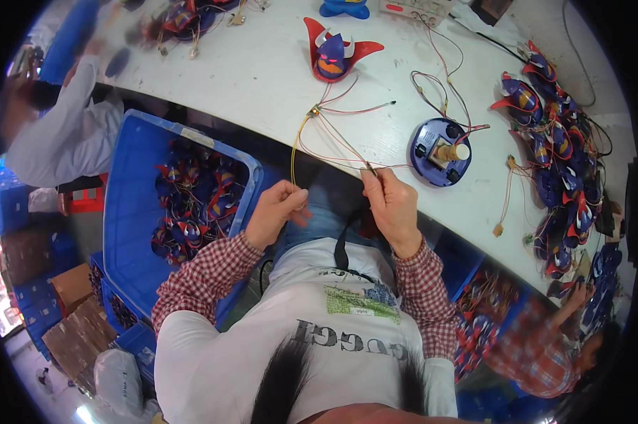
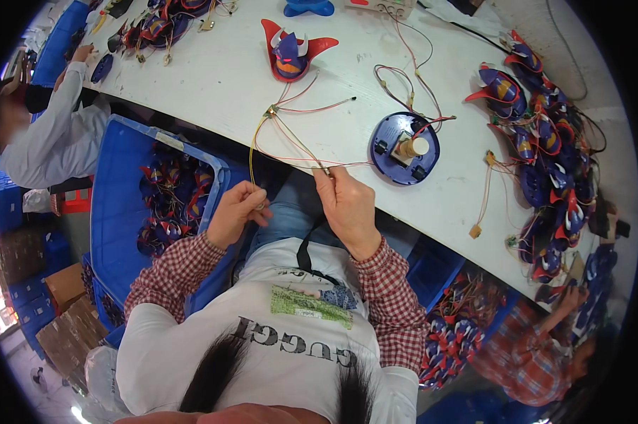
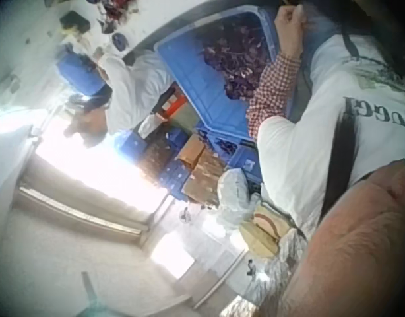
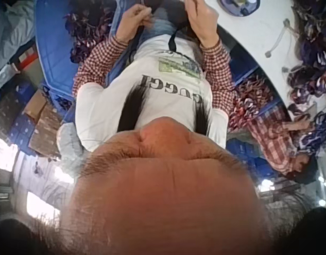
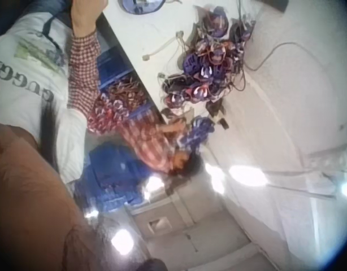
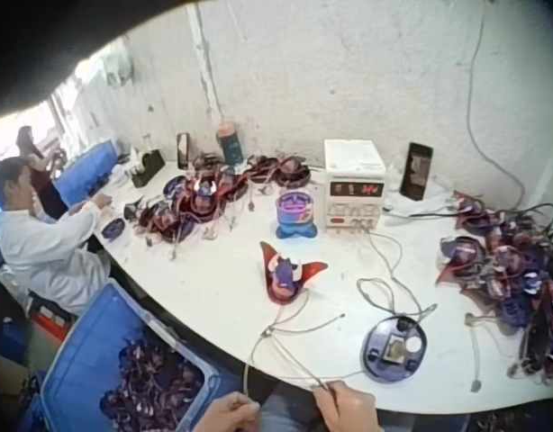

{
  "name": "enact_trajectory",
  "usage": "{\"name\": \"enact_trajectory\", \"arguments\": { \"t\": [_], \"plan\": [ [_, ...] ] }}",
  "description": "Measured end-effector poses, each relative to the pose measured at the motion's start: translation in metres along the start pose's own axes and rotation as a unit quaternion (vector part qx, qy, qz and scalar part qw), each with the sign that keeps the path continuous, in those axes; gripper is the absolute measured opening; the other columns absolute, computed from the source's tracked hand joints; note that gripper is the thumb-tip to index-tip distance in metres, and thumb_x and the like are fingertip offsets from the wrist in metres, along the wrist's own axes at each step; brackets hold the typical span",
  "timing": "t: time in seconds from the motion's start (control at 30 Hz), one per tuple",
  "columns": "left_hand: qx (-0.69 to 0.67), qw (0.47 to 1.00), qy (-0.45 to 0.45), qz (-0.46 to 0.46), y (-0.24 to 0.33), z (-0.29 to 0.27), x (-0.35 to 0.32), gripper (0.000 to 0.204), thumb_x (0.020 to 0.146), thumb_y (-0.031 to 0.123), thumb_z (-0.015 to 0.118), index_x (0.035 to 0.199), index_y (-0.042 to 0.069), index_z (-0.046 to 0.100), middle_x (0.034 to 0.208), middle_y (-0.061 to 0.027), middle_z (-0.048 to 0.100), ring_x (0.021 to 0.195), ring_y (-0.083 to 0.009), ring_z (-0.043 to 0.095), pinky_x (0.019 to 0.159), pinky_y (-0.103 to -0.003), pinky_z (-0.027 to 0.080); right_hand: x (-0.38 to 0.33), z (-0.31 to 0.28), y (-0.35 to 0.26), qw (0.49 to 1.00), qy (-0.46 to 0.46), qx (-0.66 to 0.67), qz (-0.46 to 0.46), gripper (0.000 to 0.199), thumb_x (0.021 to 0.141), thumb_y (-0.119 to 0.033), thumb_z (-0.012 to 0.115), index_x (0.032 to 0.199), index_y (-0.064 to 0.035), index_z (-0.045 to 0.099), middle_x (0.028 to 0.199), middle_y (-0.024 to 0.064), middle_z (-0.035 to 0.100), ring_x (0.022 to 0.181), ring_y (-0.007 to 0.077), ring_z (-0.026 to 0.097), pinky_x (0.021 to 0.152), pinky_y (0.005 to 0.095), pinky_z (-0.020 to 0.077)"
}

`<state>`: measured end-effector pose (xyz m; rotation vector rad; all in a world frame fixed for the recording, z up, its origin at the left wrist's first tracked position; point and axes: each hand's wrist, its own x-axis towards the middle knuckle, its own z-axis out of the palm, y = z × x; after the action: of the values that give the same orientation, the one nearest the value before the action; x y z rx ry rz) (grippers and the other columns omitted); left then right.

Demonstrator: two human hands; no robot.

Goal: Assembling small electronic toy components by connecting wires and fitting plastic parts together.

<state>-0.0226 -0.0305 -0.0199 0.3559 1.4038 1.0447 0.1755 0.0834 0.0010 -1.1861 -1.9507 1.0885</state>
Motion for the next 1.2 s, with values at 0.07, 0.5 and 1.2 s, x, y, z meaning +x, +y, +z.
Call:
{"name": "enact_trajectory", "arguments": {
  "t": [0.07, 0.5, 1.2],
  "plan": [
    [-0.021, 1.0, 0.006, -0.001, 0.004, -0.005, -0.012, 0.022, 0.09, 0.011, 0.06, 0.104, -0.004, 0.055, 0.089, -0.0114, 0.06, 0.071, -0.0177, 0.063, 0.061, -0.024, 0.053, 0.004, -0.005, 0.001, 0.997, 0.013, -0.066, -0.026, 0.014, 0.089, -0.012, 0.062, 0.09, 0.002, 0.063, 0.064, 0.0065, 0.061, 0.048, 0.015, 0.049, 0.046, 0.0256, 0.039],
    [0.025, 0.998, -0.045, 0.023, 0.024, -0.011, -0.02, 0.026, 0.089, 0.008, 0.059, 0.111, -0.004, 0.057, 0.093, -0.0112, 0.06, 0.07, -0.0159, 0.062, 0.057, -0.022, 0.051, 0.008, -0.01, 0.0, 0.984, 0.016, -0.167, -0.055, 0.013, 0.085, -0.01, 0.066, 0.089, 0.0014, 0.062, 0.064, 0.0076, 0.06, 0.049, 0.0177, 0.047, 0.047, 0.0274, 0.0386],
    [-0.001, 0.99, -0.11, 0.094, 0.04, 0.056, 0.028, 0.016, 0.087, 0.013, 0.064, 0.088, 0.001, 0.053, 0.076, -0.0073, 0.058, 0.057, -0.0113, 0.057, 0.042, -0.018, 0.045, -0.004, 0.011, -0.006, 0.96, 0.007, -0.205, -0.189, 0.021, 0.077, 0.0, 0.065, 0.097, -0.0005, 0.061, 0.074, 0.0085, 0.061, 0.055, 0.0223, 0.054, 0.05, 0.0302, 0.0438]
  ]
}}
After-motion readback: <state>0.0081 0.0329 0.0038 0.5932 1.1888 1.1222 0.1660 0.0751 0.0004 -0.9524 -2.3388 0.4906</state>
